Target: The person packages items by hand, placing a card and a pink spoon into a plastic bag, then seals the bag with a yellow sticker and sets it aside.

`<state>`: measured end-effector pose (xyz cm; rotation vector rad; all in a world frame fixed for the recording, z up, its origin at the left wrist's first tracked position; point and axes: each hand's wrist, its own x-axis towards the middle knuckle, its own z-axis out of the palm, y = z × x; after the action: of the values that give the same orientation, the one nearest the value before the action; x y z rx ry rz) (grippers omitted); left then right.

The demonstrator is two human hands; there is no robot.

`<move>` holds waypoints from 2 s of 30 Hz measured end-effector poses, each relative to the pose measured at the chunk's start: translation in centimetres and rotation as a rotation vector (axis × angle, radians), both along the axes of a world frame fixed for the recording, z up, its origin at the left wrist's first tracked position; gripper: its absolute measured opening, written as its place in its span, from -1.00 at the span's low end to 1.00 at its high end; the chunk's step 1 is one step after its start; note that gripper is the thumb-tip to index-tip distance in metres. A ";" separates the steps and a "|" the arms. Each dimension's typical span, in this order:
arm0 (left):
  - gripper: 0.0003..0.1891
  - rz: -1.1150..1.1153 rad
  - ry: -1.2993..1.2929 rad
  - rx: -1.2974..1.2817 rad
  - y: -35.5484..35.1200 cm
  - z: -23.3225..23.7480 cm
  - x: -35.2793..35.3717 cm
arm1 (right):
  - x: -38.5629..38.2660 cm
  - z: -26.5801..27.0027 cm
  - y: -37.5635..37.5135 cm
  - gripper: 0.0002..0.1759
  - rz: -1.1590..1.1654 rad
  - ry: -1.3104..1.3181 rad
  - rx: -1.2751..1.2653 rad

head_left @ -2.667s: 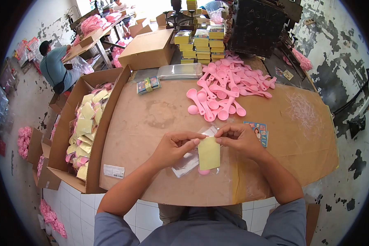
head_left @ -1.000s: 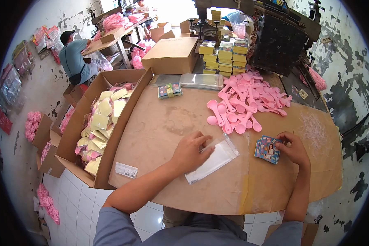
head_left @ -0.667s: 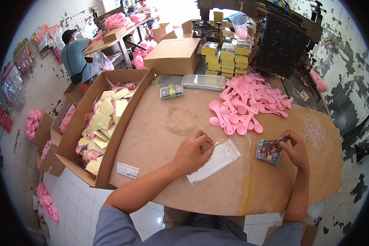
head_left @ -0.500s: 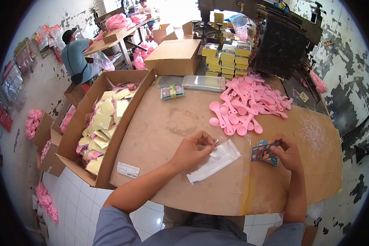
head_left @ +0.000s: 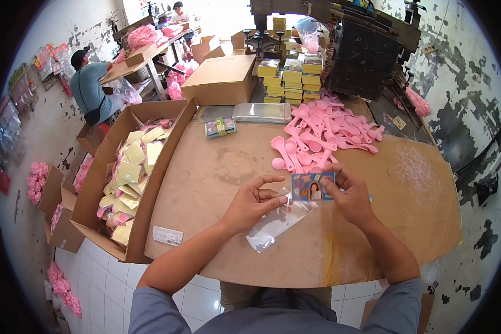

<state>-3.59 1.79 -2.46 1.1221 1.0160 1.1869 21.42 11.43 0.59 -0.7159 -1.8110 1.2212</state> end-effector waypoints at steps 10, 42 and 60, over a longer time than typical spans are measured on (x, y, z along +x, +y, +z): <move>-0.42 0.005 0.030 0.017 -0.3 -0.6 0.7 | 1.3 -2.0 0.2 -0.66 0.034 -0.196 0.264; -0.60 0.056 0.197 0.055 -1.1 0.4 1.1 | 15.6 -6.6 -17.5 -0.69 0.817 -0.605 -0.642; -0.61 0.031 0.239 0.059 -0.6 -1.2 1.3 | 16.2 -31.0 -10.8 -0.61 -0.778 -0.871 0.227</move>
<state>-2.30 1.19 -3.67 1.3219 1.1890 1.1321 37.62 0.67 -30.44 -1.7792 -1.9337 0.1577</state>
